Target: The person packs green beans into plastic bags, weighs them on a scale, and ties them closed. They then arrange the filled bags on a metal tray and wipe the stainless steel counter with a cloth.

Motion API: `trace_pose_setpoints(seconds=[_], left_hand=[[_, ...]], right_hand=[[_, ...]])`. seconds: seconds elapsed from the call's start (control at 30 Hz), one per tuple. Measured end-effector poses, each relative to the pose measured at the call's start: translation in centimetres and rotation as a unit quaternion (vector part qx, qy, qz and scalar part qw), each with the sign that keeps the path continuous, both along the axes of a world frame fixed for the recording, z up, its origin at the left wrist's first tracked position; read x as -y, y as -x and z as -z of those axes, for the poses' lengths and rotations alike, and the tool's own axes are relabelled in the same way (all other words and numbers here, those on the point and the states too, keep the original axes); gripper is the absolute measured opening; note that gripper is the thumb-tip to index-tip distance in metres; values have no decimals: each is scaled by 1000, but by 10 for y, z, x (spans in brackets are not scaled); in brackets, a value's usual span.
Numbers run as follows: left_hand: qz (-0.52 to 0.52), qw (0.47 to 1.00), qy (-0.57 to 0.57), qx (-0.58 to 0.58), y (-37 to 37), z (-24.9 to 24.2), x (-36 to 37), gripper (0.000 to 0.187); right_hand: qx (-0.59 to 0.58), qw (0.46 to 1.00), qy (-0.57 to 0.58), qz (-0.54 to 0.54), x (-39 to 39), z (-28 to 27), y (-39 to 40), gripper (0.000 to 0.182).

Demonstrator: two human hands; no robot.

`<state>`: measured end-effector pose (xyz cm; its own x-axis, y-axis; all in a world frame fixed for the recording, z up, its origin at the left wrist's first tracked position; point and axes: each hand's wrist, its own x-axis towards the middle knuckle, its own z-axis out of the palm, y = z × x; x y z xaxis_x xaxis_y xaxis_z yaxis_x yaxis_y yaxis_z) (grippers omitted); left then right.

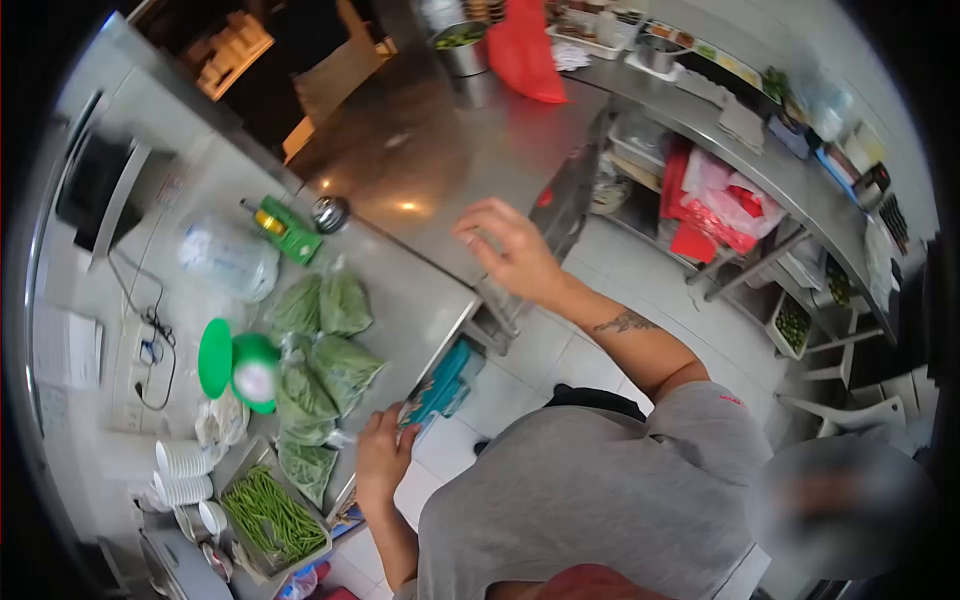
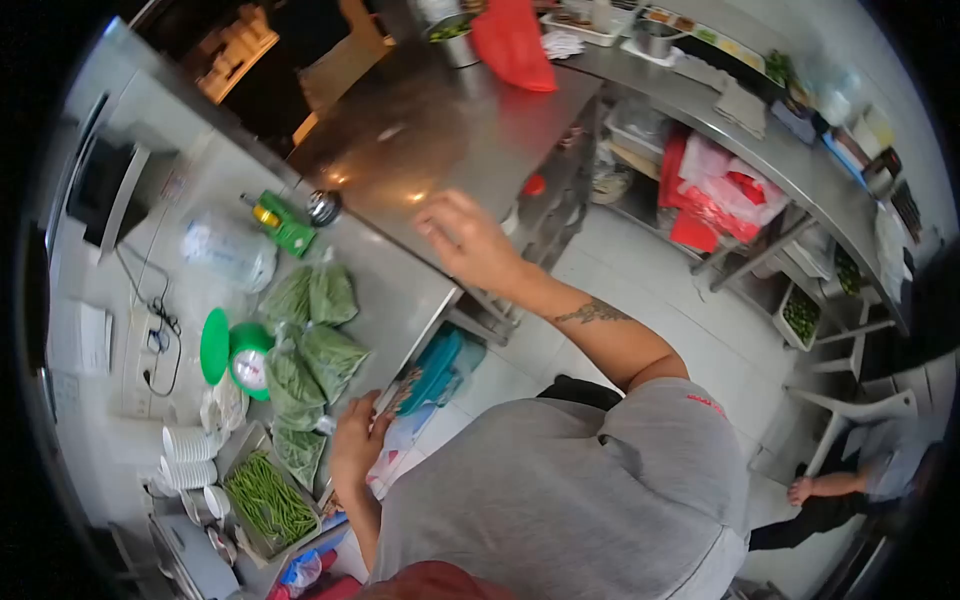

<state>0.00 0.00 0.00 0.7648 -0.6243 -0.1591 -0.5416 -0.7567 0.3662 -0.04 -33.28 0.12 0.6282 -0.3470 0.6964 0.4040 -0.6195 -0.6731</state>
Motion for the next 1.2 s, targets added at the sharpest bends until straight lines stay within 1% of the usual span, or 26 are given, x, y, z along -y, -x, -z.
trace_pose_setpoints(seconds=[0.07,0.1,0.13,0.17,0.23,0.27,0.3,0.37,0.43,0.47,0.5,0.57,0.63,0.7,0.8,0.9,0.93,0.97,1.03,1.07,1.13,1.17,1.2], left_hand=[[85,996,-15,-13,-16,-20,8,41],[125,991,51,6,15,-6,110,39],[157,987,43,8,15,-12,118,38],[183,982,39,7,18,-15,125,36],[211,975,7,72,17,-26,151,35],[231,967,-1,106,16,-28,166,35],[234,966,-6,112,19,-26,179,35],[240,964,-15,115,29,-17,206,35],[279,959,-9,46,43,12,225,40],[299,954,-9,15,49,24,232,43],[297,954,-22,-26,56,27,241,43],[290,950,-44,-109,72,36,264,43],[246,963,-78,-70,78,55,287,41],[186,976,-101,-50,85,71,315,42],[131,986,-97,-36,89,136,359,43],[87,986,-114,-87,131,175,435,43],[105,986,-89,-94,149,186,462,41],[107,984,-63,-130,168,194,489,40],[131,962,-67,-232,209,158,552,38],[123,957,-67,-253,218,156,572,37],[107,946,-72,-296,234,156,600,36],[107,957,-76,-259,239,155,607,36],[107,966,-80,-222,241,153,612,35]], right_hand=[[-21,996,-68,61,8,3,18,12],[-3,995,-18,101,114,-21,74,12],[-1,990,-42,133,129,-17,97,12],[5,982,-106,156,144,-11,121,12],[9,958,-220,181,166,-4,167,16],[9,942,-243,233,178,5,190,17],[42,936,-241,253,190,13,209,18],[26,928,-209,308,214,14,244,20],[-9,915,-160,371,253,7,274,21],[22,917,-157,366,279,3,287,23],[10,917,-148,370,310,-1,303,23],[63,914,-163,367,363,-27,320,22],[86,911,-172,364,445,-36,340,21],[108,894,-180,396,543,-41,362,19],[154,860,-202,443,679,-57,394,23],[61,815,-79,571,838,-60,448,30],[10,765,18,644,885,-60,466,39],[-6,758,-17,652,909,-67,474,39],[-40,739,-87,667,942,-85,492,40],[-17,755,-166,635,955,-88,496,40],[-30,804,-178,566,995,-82,514,36],[-36,826,-186,531,1013,-74,523,34],[-35,819,-155,552,1015,-75,526,31]])
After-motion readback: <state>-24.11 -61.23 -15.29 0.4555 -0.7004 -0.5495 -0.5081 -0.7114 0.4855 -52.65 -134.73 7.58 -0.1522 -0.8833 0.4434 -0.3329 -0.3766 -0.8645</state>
